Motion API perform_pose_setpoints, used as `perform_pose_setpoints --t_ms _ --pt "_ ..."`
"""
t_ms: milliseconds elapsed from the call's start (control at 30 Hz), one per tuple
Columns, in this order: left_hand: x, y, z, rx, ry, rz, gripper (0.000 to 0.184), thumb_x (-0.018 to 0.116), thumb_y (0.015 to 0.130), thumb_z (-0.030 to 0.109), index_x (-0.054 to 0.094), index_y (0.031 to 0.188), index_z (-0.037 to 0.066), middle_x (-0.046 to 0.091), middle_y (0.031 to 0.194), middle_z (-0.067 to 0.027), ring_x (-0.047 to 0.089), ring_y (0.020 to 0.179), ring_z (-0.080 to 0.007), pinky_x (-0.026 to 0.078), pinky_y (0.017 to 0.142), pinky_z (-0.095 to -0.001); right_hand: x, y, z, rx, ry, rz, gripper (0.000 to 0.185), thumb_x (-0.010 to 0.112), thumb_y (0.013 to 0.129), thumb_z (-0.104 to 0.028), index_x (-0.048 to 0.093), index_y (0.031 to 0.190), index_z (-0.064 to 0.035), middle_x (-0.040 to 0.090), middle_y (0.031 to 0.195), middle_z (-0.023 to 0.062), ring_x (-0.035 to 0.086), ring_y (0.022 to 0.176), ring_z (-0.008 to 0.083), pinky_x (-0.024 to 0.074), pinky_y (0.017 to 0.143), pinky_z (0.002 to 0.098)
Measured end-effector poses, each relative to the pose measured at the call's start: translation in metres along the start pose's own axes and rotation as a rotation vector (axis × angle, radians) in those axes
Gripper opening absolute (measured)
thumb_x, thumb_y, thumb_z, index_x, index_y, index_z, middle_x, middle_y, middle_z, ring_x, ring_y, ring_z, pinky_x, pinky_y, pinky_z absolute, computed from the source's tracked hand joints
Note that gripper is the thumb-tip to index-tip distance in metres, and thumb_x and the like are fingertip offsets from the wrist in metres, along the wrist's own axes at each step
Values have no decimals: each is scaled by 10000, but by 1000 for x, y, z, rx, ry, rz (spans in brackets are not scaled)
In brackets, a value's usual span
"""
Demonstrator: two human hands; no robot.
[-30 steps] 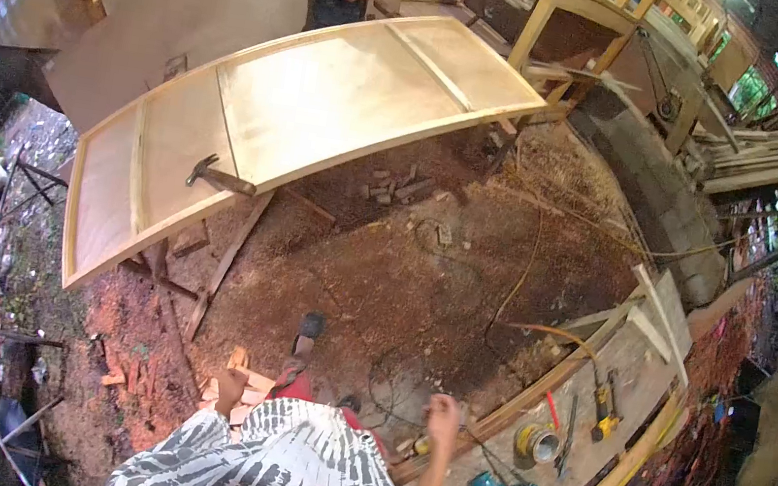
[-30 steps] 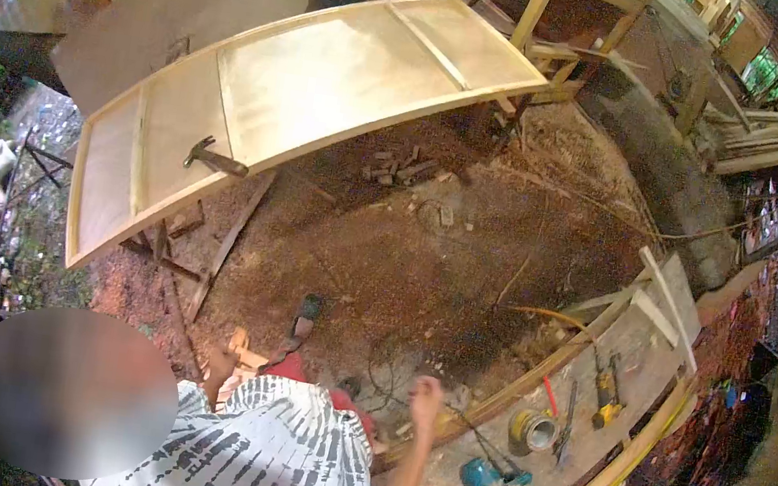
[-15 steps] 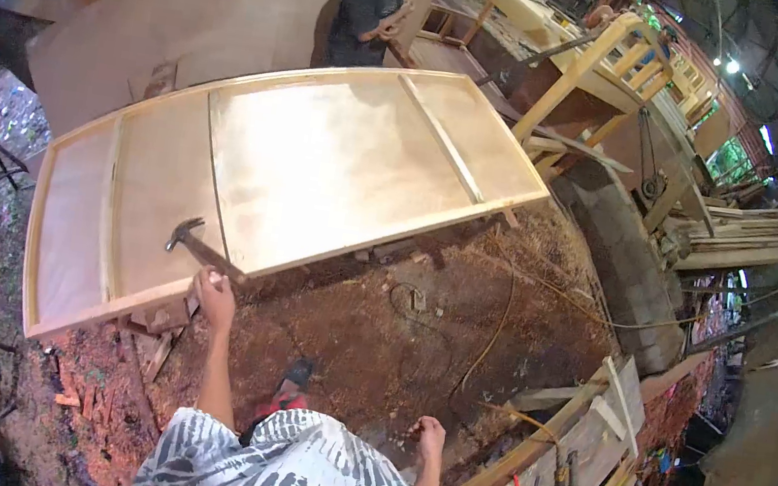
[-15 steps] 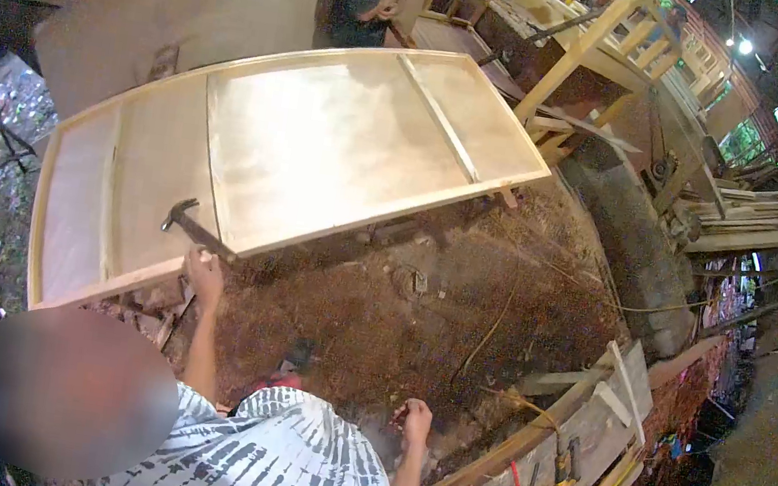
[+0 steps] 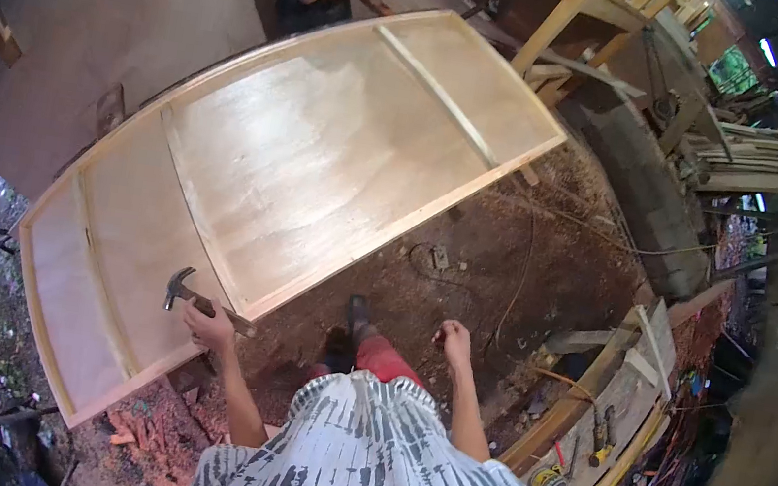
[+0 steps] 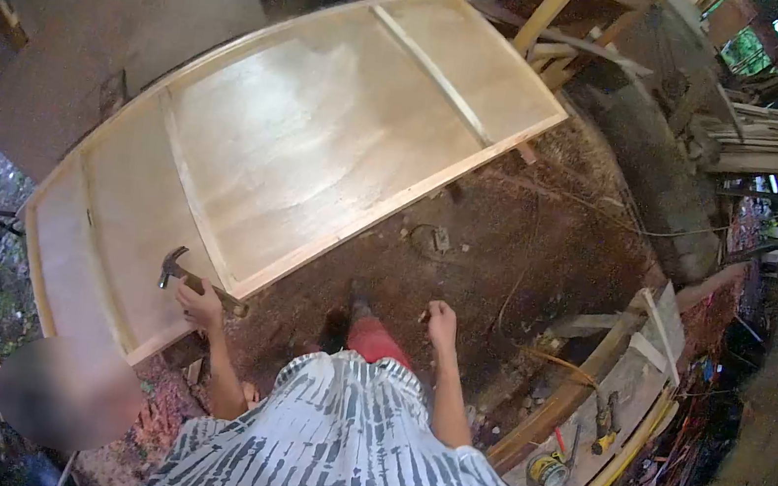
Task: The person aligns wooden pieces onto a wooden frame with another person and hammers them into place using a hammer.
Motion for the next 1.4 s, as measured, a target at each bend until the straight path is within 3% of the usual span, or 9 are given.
perform_pose_setpoints --t_ms 300,433,467,600,667,800,1000,1200,1400 --pt "14 38 -28 -96 -229 -289 826 757 892 436 418 1501 -8 467 1474 -229 473 1334 -380 399 1115 -454 57 194 -29 -159 -276 86 372 626 988 -343 667 1031 24 721 938 162 688 903 275 522 827 402" --pt "15 66 -27 -74 -200 -144 613 822 840 253 602 1301 -84 687 1196 -237 648 1097 -395 501 1013 -470 62 228 -102 -35 -220 215 483 666 951 -386 636 1198 28 717 1119 216 679 1075 325 504 937 431" --pt "19 67 -29 -90 -158 -21 598 836 822 279 608 1246 -75 699 1133 -240 660 1067 -402 514 982 -486 57 210 -150 76 -214 177 686 671 930 -432 531 1386 61 596 1382 276 551 1324 373 419 1088 445" --pt "-7 43 39 -303 203 -33 638 779 858 362 509 1278 -34 652 1177 -255 642 1113 -416 525 946 -496 60 277 -129 204 -10 335 823 628 933 -330 297 1561 84 386 1574 294 372 1478 374 305 1195 425" --pt "-24 31 81 -266 304 -162 710 752 876 406 431 1356 -7 591 1288 -267 620 1153 -448 523 947 -503 51 273 -153 189 90 264 774 616 927 -284 332 1546 83 415 1551 294 402 1456 374 322 1181 426" --pt "24 72 -19 140 -23 -71 750 743 882 405 377 1411 19 586 1290 -286 619 1131 -495 522 930 -554 52 275 -133 132 380 176 594 624 907 -211 512 1406 92 599 1347 244 577 1235 297 436 1049 404" --pt "18 50 -3 -56 179 -29 739 739 884 397 382 1408 18 595 1273 -288 621 1121 -500 522 923 -565 78 282 -100 11 -194 450 859 737 881 -366 349 1438 161 605 1315 321 624 1203 415 467 1046 461" --pt "1 33 -9 -124 206 -25 728 735 887 390 387 1405 16 603 1256 -290 623 1111 -505 522 916 -575 55 262 -131 112 -251 137 978 688 897 -412 172 1447 210 576 1208 461 601 1175 528 483 1021 513" --pt "-8 14 -20 -214 171 20 717 731 889 383 392 1403 15 612 1240 -292 625 1101 -510 522 909 -586 63 279 -119 37 -254 236 1033 689 877 -430 132 1469 208 571 1221 465 596 1176 543 480 1024 514"
Point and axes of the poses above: each hand's wrist, its own y-axis towards the middle knuckle, its own x-axis out of the palm, z = x × y, the point moved 6 cm from there along y, towards the middle knuckle
